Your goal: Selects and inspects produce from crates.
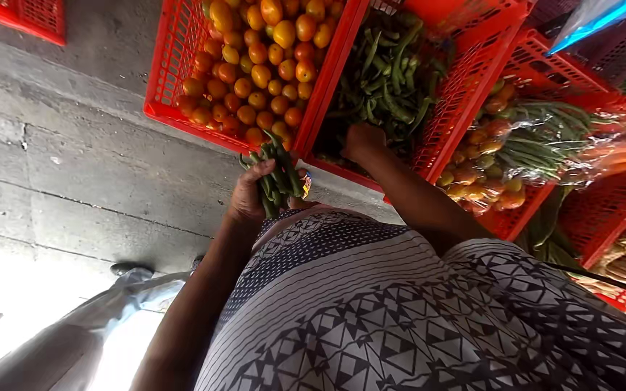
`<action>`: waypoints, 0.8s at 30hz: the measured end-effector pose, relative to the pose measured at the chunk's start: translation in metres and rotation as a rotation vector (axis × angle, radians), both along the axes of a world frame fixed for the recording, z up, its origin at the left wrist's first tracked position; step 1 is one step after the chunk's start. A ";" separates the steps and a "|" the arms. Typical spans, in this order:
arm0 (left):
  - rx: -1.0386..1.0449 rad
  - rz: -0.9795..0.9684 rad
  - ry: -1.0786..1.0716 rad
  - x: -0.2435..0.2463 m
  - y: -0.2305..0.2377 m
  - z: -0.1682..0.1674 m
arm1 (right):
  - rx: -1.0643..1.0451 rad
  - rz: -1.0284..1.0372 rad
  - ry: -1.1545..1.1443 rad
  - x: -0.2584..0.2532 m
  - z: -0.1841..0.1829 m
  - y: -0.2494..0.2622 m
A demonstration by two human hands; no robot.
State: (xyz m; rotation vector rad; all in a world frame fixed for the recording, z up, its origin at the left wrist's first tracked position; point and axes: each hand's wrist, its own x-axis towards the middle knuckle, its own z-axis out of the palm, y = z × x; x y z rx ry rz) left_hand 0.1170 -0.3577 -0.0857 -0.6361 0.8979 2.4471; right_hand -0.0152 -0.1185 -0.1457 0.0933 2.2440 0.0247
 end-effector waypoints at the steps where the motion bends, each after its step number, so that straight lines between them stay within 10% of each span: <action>1: -0.005 -0.001 -0.001 0.002 0.000 0.001 | 0.013 0.022 0.007 0.001 0.002 -0.002; 8: 0.060 0.117 0.050 0.006 -0.019 -0.022 | -0.187 -0.282 0.001 -0.027 -0.021 0.052; 16: 0.073 0.220 0.097 0.024 -0.041 -0.021 | -1.139 -1.005 0.012 -0.025 0.036 0.124; 24: 0.141 0.262 0.130 0.013 -0.058 -0.007 | -1.902 -1.297 0.051 -0.036 0.058 0.067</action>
